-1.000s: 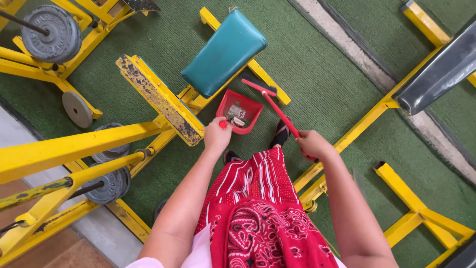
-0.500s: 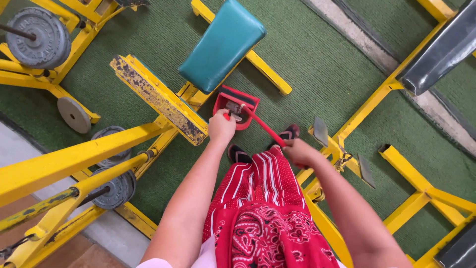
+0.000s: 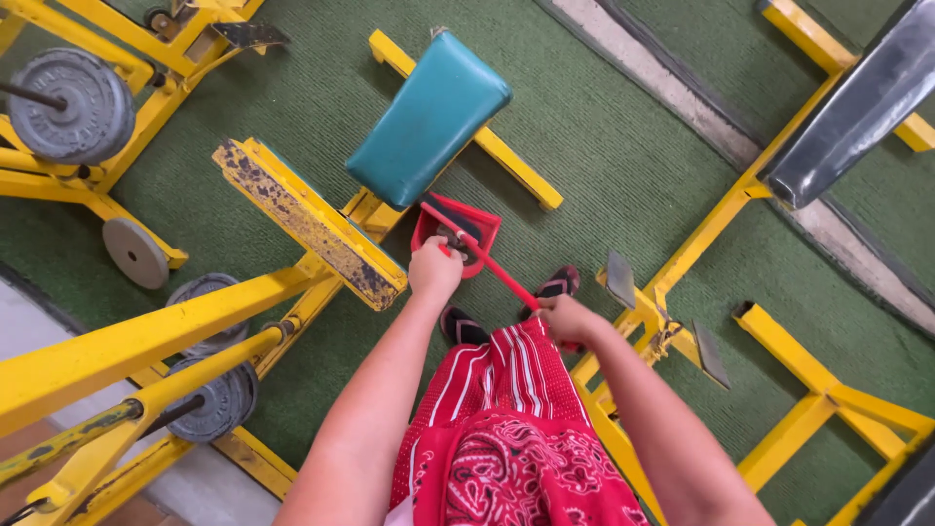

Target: The recorder is sweeping the floor around gym equipment using a small broom and a dustpan.

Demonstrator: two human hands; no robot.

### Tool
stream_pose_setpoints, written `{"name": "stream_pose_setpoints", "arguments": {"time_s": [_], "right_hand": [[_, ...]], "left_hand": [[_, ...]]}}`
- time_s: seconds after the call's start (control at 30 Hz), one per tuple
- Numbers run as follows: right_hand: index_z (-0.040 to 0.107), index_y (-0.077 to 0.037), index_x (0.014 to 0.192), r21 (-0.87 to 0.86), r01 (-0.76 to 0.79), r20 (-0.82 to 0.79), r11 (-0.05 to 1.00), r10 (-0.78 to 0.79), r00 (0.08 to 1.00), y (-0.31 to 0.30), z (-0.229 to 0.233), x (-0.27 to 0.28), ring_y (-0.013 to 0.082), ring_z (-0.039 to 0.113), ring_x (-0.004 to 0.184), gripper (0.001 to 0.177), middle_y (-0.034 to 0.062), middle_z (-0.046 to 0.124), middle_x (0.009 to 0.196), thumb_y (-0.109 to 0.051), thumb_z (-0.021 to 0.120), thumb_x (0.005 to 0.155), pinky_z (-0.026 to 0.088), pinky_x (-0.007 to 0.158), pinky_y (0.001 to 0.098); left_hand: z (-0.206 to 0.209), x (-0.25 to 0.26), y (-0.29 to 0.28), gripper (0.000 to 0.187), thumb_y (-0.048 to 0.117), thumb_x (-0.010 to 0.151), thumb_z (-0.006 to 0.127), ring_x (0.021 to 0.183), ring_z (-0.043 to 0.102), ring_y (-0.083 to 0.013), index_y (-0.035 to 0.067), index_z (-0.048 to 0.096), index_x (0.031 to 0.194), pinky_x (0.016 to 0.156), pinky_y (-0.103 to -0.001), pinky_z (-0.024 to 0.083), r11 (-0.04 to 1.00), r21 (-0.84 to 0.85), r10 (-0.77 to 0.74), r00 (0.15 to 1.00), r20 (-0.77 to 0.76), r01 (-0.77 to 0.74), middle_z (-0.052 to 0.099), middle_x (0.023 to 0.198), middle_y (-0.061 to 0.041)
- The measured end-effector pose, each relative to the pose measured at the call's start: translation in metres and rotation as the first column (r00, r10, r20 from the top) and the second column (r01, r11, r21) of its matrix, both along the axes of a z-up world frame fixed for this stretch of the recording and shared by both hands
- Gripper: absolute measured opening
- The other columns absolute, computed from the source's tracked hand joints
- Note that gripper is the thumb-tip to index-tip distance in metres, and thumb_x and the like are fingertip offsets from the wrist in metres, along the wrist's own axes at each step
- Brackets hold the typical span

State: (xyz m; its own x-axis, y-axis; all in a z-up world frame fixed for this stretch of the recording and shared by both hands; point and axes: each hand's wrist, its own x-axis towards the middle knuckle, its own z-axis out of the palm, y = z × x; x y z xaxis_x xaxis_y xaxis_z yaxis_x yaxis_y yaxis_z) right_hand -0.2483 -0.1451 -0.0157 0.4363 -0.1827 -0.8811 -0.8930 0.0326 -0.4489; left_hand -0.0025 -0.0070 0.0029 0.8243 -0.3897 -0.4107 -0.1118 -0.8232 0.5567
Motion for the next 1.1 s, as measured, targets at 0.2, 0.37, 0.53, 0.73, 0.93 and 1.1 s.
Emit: {"name": "stream_pose_setpoints", "arguments": {"time_s": [0.2,0.37,0.53,0.73,0.93,1.1], "right_hand": [[0.053,-0.026,0.148,-0.093,0.048,-0.104,0.994,-0.058,0.993,-0.044,0.100,-0.013,0.0260,0.054,0.043,0.046,0.0145,0.057,0.066,-0.027,0.052,0.102,0.045,0.040,0.0429],[0.067,-0.009,0.125,-0.404,-0.164,0.019,0.900,0.188,0.982,-0.026,-0.054,-0.005,0.0340,0.074,0.080,0.032,0.0199,0.075,0.092,-0.023,0.060,0.097,0.058,0.070,0.0456],[0.068,-0.003,0.117,-0.418,-0.283,-0.049,0.863,0.290,0.956,0.025,-0.081,0.001,0.0409,0.070,0.105,0.031,0.0254,0.072,0.110,-0.025,0.059,0.097,0.056,0.089,0.0484],[0.062,-0.015,0.137,-0.173,-0.224,-0.135,0.959,0.202,0.970,-0.048,0.092,0.003,0.0404,0.074,0.078,0.039,0.0231,0.075,0.090,-0.026,0.054,0.100,0.059,0.071,0.0496],[0.063,-0.009,0.129,-0.296,-0.190,-0.031,0.936,0.189,0.981,-0.060,0.018,0.008,0.0369,0.076,0.074,0.036,0.0200,0.073,0.083,-0.027,0.054,0.100,0.058,0.067,0.0486],[0.066,0.002,0.119,-0.418,-0.302,0.043,0.857,0.351,0.935,0.012,-0.098,-0.012,0.0432,0.070,0.093,0.035,0.0289,0.071,0.097,-0.024,0.061,0.095,0.057,0.079,0.0502]], "left_hand": [[0.000,0.000,-0.003,0.037,0.029,0.086,0.068,0.098,0.072,-0.0396,0.011,0.072,0.119,0.087,-0.049,0.056,1.000,0.000,-0.021,1.000,0.000,0.021,0.075,0.101,-0.021],[0.002,-0.004,-0.005,0.038,0.030,0.084,0.070,0.100,0.071,-0.0400,0.010,0.073,0.117,0.088,-0.049,0.056,0.999,0.020,-0.040,0.999,0.004,0.040,0.074,0.103,-0.023],[-0.002,-0.008,-0.006,0.038,0.030,0.084,0.070,0.102,0.070,-0.0393,0.012,0.073,0.117,0.088,-0.049,0.056,0.999,0.030,-0.042,0.999,0.025,0.042,0.074,0.105,-0.022],[-0.012,-0.017,-0.006,0.038,0.031,0.085,0.070,0.103,0.071,-0.0381,0.015,0.072,0.120,0.089,-0.047,0.057,0.997,0.069,0.017,1.000,-0.008,-0.017,0.074,0.107,-0.019],[0.011,-0.022,-0.011,0.039,0.032,0.083,0.073,0.103,0.071,-0.0362,0.019,0.074,0.120,0.090,-0.046,0.057,0.992,0.112,0.071,0.997,-0.042,-0.066,0.075,0.108,-0.017],[-0.005,-0.026,-0.004,0.042,0.033,0.083,0.074,0.102,0.071,-0.0384,0.017,0.071,0.121,0.090,-0.048,0.057,0.992,0.087,0.091,0.996,0.024,-0.093,0.075,0.106,-0.019]]}}
